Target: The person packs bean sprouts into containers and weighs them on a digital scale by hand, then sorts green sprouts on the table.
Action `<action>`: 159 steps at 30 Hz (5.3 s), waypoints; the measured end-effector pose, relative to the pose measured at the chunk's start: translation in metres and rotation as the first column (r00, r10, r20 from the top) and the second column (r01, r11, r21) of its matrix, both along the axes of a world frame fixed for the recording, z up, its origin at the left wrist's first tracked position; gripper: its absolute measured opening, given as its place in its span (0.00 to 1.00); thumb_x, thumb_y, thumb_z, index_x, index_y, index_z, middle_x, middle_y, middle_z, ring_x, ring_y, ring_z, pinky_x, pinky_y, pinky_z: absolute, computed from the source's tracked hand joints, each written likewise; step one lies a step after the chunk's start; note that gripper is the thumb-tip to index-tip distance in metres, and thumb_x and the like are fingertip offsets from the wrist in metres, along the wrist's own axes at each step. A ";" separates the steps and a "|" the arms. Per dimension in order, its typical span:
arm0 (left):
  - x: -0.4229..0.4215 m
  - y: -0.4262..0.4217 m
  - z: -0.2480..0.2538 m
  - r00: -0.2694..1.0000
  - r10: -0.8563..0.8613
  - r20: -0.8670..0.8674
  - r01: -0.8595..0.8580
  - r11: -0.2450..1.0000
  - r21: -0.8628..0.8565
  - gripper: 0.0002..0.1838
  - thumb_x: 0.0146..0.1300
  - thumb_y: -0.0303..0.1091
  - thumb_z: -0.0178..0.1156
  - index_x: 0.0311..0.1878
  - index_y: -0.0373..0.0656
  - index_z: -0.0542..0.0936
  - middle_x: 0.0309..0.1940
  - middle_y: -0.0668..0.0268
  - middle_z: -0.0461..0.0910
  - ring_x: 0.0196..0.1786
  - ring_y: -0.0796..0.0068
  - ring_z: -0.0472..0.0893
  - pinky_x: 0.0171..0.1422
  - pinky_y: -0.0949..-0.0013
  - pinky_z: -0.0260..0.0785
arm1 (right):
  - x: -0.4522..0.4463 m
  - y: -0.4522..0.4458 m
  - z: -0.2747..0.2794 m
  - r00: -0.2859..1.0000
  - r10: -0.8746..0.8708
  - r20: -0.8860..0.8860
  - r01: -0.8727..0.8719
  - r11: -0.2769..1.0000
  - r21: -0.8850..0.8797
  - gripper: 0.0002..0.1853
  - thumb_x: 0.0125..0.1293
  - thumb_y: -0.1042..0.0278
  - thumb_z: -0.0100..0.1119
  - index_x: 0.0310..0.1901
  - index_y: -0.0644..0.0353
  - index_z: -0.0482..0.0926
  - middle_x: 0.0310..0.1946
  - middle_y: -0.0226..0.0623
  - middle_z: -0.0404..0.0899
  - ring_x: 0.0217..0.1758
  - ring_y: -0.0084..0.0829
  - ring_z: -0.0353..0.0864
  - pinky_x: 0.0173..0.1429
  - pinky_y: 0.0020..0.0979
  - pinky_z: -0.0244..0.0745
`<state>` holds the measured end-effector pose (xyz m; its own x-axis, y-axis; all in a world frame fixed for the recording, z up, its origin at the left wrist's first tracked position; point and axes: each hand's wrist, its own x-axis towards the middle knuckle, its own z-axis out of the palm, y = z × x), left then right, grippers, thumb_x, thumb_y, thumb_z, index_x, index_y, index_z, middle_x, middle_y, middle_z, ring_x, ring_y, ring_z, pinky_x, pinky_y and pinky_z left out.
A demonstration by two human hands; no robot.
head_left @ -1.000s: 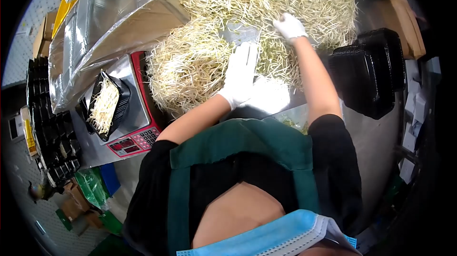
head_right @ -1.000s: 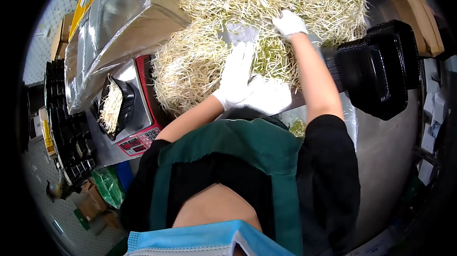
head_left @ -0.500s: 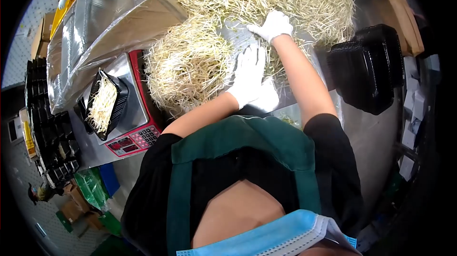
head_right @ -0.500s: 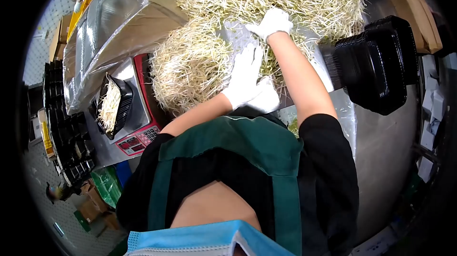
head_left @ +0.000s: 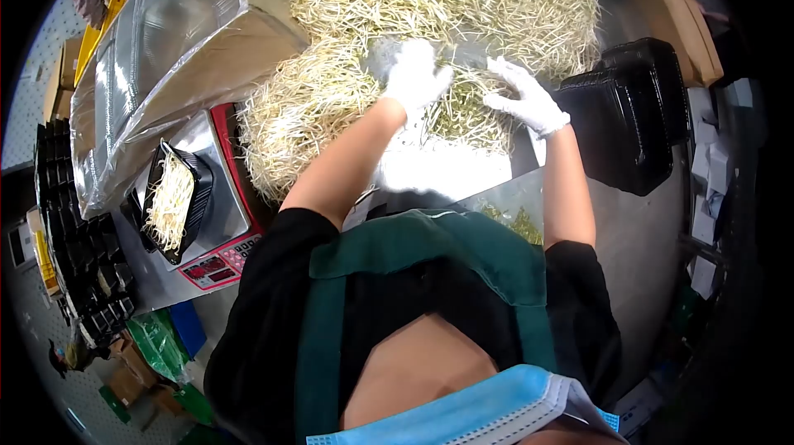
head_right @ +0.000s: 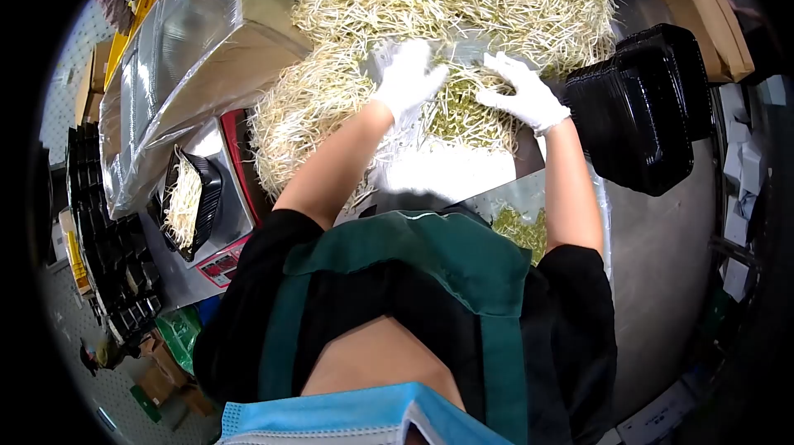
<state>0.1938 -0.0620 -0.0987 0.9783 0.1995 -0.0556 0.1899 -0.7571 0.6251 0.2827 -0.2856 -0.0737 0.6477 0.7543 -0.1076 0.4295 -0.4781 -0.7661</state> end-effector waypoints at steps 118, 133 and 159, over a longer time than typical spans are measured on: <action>-0.135 -0.027 0.003 0.862 -0.329 0.387 0.336 0.941 0.051 0.40 0.55 0.43 0.64 0.70 0.40 0.63 0.69 0.49 0.61 0.68 0.48 0.65 0.72 0.49 0.54 | -0.107 -0.046 -0.028 0.907 -0.151 0.392 0.098 0.984 0.151 0.52 0.46 0.40 0.71 0.70 0.57 0.62 0.72 0.56 0.52 0.75 0.53 0.53 0.75 0.50 0.48; -0.095 -0.018 0.010 0.838 -0.297 0.458 0.287 0.953 0.094 0.34 0.54 0.46 0.66 0.64 0.41 0.72 0.63 0.47 0.69 0.64 0.47 0.69 0.72 0.52 0.55 | -0.085 0.000 -0.005 0.914 -0.001 0.405 -0.087 0.976 0.197 0.34 0.53 0.51 0.63 0.65 0.45 0.72 0.68 0.55 0.60 0.68 0.56 0.65 0.71 0.48 0.59; -0.078 -0.054 -0.018 0.861 -0.005 0.508 0.162 0.951 -0.265 0.36 0.55 0.33 0.58 0.70 0.43 0.64 0.66 0.50 0.65 0.68 0.49 0.64 0.73 0.50 0.52 | -0.099 0.016 -0.050 0.943 -0.267 0.196 0.149 0.870 0.470 0.28 0.51 0.68 0.55 0.58 0.58 0.75 0.60 0.48 0.72 0.64 0.48 0.68 0.69 0.44 0.61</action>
<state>0.1160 -0.1158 -0.1168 0.9016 0.1673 0.3989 -0.2602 -0.5269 0.8091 0.1834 -0.2696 -0.1240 0.7552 0.5277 0.3888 0.5610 -0.2136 -0.7998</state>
